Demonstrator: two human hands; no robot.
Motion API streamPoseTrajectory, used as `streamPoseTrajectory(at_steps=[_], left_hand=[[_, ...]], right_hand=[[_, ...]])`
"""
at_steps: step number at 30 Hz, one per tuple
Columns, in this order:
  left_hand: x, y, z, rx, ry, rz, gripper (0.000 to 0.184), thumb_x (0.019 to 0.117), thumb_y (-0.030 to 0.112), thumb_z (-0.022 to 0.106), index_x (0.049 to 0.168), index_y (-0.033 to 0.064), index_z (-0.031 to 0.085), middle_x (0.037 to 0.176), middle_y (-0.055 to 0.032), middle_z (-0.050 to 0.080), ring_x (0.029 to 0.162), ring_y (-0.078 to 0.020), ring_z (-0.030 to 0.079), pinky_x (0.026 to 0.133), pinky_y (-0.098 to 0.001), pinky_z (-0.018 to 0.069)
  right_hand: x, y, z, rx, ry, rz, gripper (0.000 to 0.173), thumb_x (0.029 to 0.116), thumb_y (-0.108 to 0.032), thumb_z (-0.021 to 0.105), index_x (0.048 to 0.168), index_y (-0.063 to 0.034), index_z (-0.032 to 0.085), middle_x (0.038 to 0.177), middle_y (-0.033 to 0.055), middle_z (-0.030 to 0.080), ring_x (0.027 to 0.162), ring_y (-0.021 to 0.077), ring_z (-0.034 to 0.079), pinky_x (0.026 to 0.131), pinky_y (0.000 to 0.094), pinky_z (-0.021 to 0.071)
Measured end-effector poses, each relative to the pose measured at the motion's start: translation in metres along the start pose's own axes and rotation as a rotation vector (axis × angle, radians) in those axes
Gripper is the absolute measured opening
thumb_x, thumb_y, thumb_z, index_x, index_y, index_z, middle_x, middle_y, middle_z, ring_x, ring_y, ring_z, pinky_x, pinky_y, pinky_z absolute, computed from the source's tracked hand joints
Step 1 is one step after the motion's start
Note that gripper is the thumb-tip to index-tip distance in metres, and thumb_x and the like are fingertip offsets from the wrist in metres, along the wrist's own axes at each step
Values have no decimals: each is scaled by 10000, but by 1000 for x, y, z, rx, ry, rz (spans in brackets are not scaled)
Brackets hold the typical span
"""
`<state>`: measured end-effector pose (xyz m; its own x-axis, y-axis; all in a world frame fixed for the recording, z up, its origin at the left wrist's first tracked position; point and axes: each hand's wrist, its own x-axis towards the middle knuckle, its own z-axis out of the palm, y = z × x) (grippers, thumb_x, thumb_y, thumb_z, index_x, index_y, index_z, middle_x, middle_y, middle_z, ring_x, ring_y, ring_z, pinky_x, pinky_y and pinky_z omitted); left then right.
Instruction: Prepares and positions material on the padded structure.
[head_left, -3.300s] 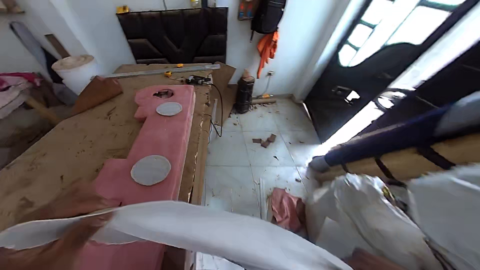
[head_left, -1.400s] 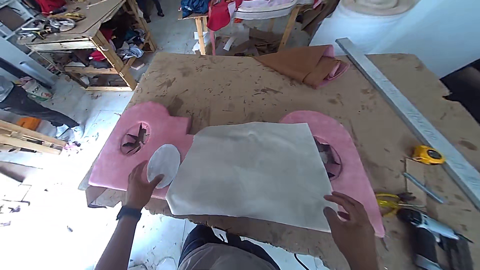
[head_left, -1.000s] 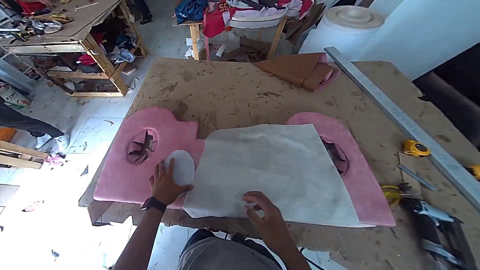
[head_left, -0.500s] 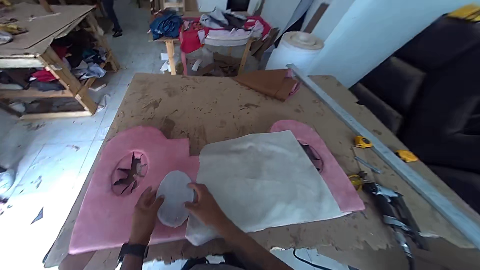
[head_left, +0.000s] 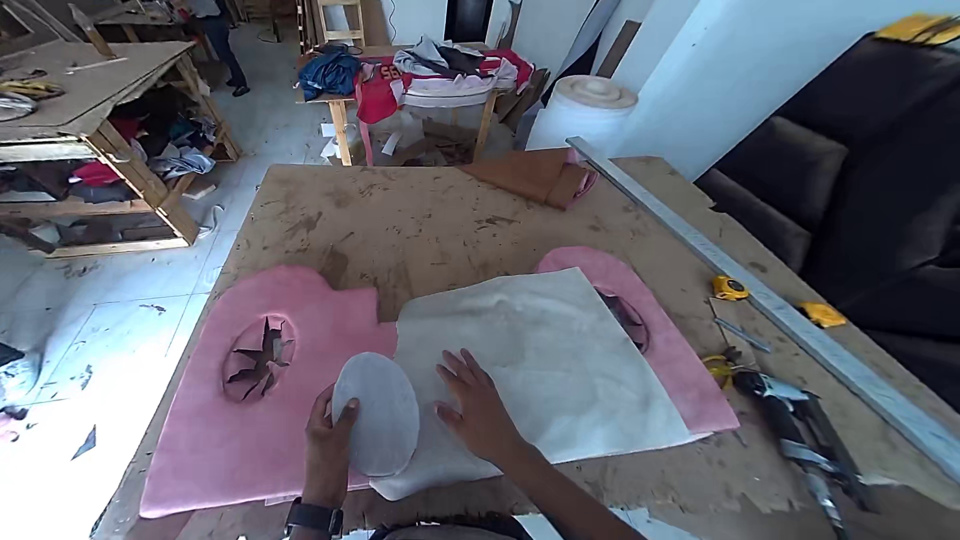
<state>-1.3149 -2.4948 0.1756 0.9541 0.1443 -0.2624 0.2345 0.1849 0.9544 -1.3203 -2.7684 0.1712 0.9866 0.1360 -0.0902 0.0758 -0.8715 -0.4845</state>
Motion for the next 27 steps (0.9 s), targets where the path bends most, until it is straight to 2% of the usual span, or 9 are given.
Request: streamPoseTrajectory(at_steps=[4,7,13,16,18,20,21,24,27], left_hand=[[17,-24,48,163,-96,-14,616,958,115,698,1521,106,447,1139,-184,728,916,-284,756,781,-454,658],[34,-49,58,259,-23,-53,562,949,140,721,1470,111,513,1171,-168,717,933,-251,747,803,-442,646],[32,-50,63,283,23,-78,532,937,133,751,1432,143,557,1061,-143,752,848,-255,755,745,-445,650],[32,-45,57,458,63,41,507,929,152,759,1402,115,578,1086,-121,745,897,-225,748,780,-437,645],[26,-30,50,855,72,250,493,929,206,706,1402,122,594,1302,-104,647,1159,-245,643,968,-510,553],[2,-14,58,1134,-61,448,464,913,266,637,1364,155,645,1475,-157,530,1373,-371,480,1070,-633,419],[-21,-13,70,1195,-212,490,415,944,279,606,1338,166,675,1487,-149,539,1413,-369,459,1114,-624,400],[-84,-40,105,1283,-784,462,373,1030,326,516,1323,163,681,1487,-22,580,1444,-233,467,1184,-484,393],[-93,-63,109,1372,-941,390,519,1007,394,497,1446,125,565,1626,9,411,1538,-219,306,1227,-497,306]], right_hand=[[-22,22,6,-227,-240,-49,768,991,-673,412,1609,-220,358,1727,-41,174,1598,313,55,1194,752,55],[-43,28,16,-262,-253,-78,859,980,-752,330,1629,-191,302,1734,-17,143,1597,305,76,1194,758,64],[-94,31,18,-241,-348,-106,879,969,-693,469,1643,-174,247,1743,-1,80,1601,285,46,1192,756,58],[-111,36,6,-187,-406,-163,789,981,-657,506,1575,-151,392,1713,6,227,1584,262,175,1188,745,110],[-108,38,-19,-46,-418,-135,659,1029,-623,437,1500,-168,517,1641,-28,392,1559,216,260,1226,689,122],[-100,44,-33,-33,-326,-121,672,1038,-638,385,1535,-196,483,1656,-54,362,1569,196,230,1247,663,137],[-95,50,-35,-66,-293,-145,697,1036,-649,369,1574,-210,424,1687,-68,295,1584,196,175,1247,671,130],[-81,74,-24,-158,-348,-306,766,1031,-689,295,1624,-205,310,1725,-54,180,1600,236,86,1220,732,72],[-60,89,-28,-236,-452,-398,788,1036,-694,230,1641,-190,252,1733,-36,143,1602,240,64,1210,745,30]])
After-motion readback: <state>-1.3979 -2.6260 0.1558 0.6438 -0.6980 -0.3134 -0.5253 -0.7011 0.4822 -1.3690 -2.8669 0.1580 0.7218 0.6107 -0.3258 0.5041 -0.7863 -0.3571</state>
